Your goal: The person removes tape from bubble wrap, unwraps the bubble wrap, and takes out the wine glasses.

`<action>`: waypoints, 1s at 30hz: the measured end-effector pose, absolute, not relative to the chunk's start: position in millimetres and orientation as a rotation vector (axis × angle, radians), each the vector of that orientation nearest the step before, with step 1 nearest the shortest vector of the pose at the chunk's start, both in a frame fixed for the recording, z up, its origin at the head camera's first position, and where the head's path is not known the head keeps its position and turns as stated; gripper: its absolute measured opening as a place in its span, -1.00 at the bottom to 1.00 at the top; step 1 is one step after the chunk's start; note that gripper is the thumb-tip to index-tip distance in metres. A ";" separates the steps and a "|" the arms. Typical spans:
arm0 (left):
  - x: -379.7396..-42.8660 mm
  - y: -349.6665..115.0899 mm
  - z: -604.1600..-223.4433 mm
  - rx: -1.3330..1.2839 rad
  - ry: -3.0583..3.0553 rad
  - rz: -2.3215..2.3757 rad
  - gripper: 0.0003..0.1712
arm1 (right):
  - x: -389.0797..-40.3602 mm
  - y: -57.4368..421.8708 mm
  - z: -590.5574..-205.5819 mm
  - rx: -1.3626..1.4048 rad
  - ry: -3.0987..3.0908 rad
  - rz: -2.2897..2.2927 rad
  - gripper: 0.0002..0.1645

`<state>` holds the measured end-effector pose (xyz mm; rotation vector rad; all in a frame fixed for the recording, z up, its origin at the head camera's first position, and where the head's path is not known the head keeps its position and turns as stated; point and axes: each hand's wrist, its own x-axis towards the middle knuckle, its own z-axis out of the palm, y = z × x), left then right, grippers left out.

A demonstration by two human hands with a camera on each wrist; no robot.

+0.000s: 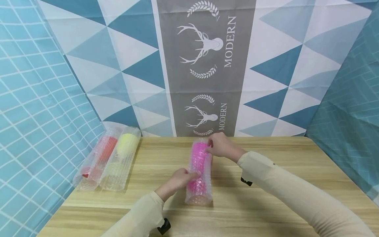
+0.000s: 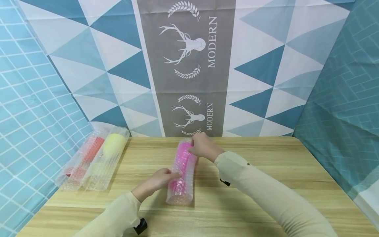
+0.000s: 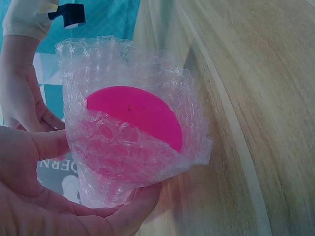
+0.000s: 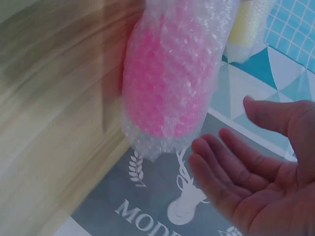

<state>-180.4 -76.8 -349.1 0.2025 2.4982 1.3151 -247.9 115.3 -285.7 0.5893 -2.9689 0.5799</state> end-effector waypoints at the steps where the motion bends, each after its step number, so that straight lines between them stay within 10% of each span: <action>1: -180.4 -76.0 -349.4 0.206 2.497 1.315 -0.45 | -248.1 115.3 -285.6 0.556 -2.979 0.587 -0.78; 30: -176.0 -62.7 -350.8 0.187 2.508 1.294 -0.47 | -254.8 102.9 -293.3 0.228 -3.224 0.764 -0.68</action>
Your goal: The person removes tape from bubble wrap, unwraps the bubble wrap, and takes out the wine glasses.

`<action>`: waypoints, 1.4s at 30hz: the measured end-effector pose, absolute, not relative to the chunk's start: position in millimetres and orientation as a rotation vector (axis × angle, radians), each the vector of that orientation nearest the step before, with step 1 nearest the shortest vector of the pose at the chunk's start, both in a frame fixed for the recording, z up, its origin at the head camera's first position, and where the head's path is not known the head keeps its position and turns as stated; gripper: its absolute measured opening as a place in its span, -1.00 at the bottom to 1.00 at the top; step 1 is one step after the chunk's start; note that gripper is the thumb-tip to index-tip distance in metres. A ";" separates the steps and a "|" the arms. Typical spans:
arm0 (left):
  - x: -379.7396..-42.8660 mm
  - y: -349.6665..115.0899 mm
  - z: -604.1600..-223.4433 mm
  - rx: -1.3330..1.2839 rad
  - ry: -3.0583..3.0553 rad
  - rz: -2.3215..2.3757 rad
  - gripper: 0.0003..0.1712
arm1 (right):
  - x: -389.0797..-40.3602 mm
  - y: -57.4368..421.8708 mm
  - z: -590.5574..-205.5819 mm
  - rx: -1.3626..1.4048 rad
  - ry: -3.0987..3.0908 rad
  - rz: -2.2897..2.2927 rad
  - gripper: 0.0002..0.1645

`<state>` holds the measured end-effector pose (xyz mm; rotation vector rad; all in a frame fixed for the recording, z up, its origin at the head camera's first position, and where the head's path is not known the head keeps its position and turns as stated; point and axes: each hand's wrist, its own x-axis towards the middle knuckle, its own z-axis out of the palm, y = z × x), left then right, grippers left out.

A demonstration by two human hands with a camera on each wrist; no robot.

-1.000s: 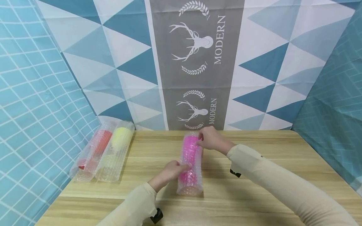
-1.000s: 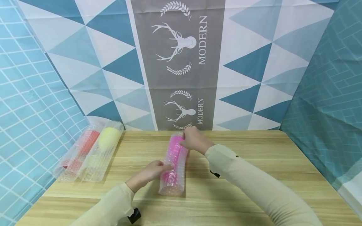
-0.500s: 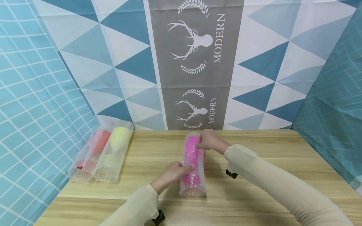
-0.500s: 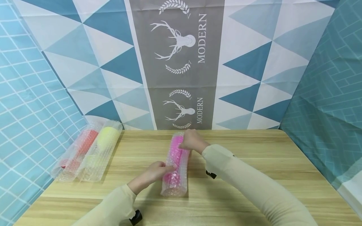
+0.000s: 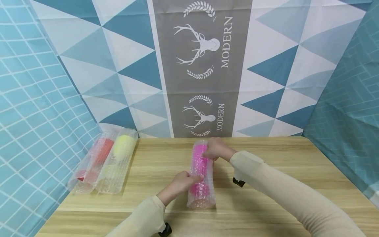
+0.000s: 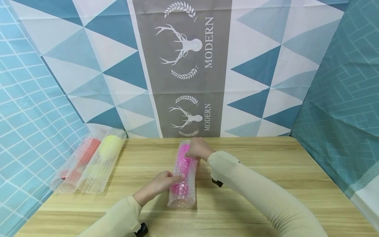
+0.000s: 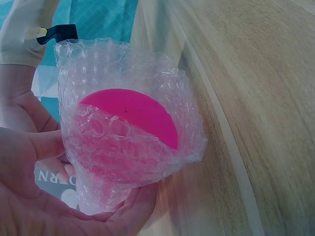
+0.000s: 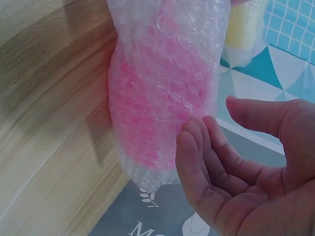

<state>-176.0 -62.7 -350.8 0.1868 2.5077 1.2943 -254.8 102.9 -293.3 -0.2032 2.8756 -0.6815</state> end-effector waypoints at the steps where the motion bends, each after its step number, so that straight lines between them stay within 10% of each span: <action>1: -176.0 -62.7 -350.7 0.183 2.509 1.293 -0.48 | -255.5 102.2 -293.7 -0.198 2.877 -0.674 -0.66; 42: -176.4 -65.9 -353.4 0.187 2.512 1.318 -0.41 | -263.1 93.5 -299.3 -0.113 2.910 -0.666 -0.69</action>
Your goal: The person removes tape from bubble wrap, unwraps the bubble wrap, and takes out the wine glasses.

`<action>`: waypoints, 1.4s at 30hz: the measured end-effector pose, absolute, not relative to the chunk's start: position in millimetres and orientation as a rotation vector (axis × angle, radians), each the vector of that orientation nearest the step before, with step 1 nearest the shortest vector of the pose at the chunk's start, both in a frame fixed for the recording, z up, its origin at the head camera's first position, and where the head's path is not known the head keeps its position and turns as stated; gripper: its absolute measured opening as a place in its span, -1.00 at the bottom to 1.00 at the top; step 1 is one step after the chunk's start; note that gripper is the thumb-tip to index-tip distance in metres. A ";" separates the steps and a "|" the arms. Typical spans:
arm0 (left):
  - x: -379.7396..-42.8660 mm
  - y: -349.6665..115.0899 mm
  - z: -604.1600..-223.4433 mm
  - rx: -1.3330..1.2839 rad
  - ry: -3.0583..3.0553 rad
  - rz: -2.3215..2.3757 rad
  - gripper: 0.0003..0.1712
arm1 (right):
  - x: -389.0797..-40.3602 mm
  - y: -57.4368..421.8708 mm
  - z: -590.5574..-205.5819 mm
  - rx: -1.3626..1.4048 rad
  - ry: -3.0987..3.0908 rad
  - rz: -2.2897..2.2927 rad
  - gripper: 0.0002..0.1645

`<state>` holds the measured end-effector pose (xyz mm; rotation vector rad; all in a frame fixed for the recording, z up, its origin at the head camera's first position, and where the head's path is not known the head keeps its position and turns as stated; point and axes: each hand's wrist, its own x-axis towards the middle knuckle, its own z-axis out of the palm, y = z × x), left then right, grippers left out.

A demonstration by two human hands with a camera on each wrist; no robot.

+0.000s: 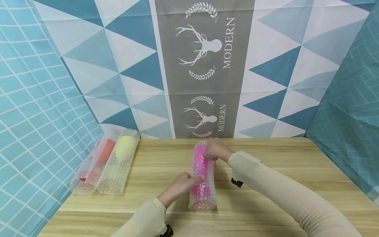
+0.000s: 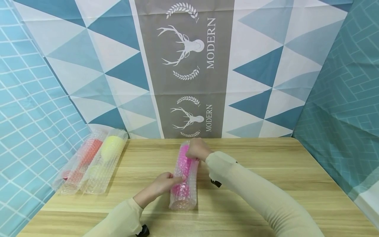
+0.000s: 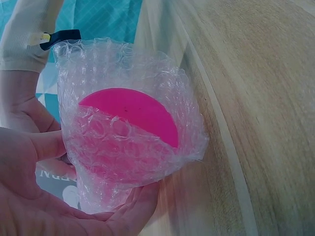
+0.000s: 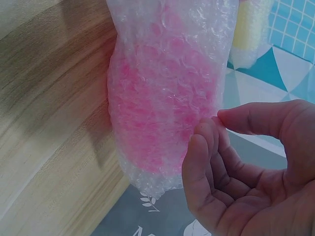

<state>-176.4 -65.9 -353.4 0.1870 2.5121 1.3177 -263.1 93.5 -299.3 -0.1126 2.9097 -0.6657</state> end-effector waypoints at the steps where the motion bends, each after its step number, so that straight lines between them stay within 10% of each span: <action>1: -176.2 -65.9 -353.4 0.185 2.516 1.314 -0.41 | -263.3 93.7 -299.5 -0.113 2.909 -0.667 -0.68; 42: -173.1 -59.3 -345.7 0.194 2.570 1.330 -0.34 | -264.2 92.1 -295.6 -0.062 2.860 -0.708 -0.88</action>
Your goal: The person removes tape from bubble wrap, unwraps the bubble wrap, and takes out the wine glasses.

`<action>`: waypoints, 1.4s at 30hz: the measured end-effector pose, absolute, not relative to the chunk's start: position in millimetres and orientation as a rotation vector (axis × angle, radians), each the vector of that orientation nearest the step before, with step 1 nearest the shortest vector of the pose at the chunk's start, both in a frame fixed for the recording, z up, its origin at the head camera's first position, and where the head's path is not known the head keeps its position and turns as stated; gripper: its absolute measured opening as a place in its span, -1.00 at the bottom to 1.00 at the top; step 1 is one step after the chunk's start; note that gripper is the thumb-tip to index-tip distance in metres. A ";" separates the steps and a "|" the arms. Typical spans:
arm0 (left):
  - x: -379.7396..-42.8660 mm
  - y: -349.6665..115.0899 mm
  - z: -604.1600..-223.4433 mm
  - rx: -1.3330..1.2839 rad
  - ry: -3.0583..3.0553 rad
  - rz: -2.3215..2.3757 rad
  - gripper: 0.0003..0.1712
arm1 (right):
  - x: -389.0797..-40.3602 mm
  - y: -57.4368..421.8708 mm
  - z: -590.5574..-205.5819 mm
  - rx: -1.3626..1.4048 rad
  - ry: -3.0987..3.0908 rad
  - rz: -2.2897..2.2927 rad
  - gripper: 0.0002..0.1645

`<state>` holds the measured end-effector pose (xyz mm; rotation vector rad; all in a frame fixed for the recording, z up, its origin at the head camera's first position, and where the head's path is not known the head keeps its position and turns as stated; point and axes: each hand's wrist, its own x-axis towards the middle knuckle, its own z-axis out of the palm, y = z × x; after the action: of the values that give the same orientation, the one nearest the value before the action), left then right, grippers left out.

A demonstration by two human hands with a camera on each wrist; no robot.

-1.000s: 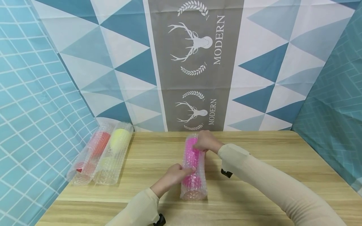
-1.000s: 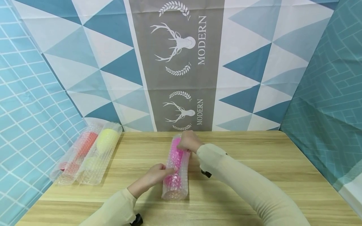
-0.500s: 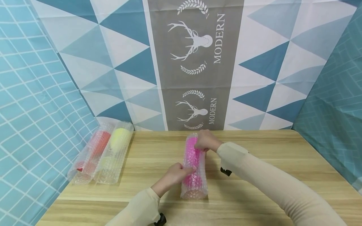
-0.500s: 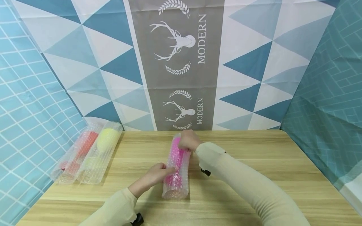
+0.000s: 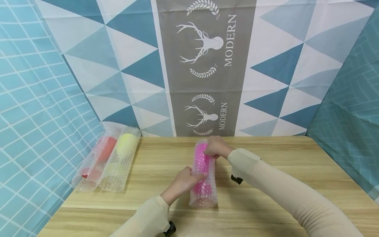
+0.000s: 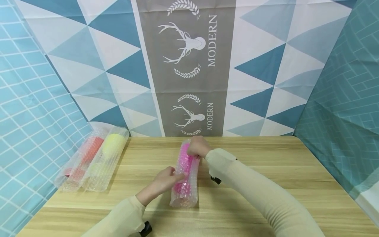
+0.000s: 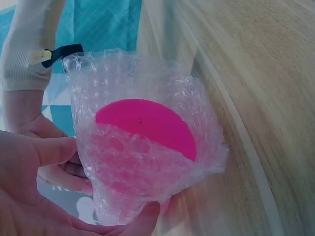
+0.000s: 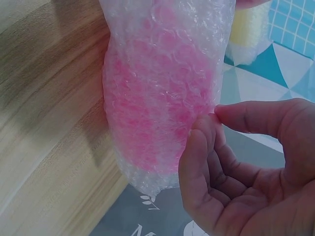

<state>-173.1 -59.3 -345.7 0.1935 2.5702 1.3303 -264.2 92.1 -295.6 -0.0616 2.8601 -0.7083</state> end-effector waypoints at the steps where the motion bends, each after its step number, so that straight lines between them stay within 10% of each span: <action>1: -172.7 -58.1 -345.2 0.198 2.577 1.333 -0.38 | -264.2 92.5 -295.4 -0.065 2.866 -0.707 -0.88; 42: -171.1 -55.9 -351.8 0.104 2.629 1.309 -0.44 | -261.7 100.0 -294.7 -0.076 2.891 -0.795 -0.65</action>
<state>-171.1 -55.9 -351.8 0.1039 2.6292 1.3092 -261.7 100.0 -294.7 -0.0760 2.8908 -0.7948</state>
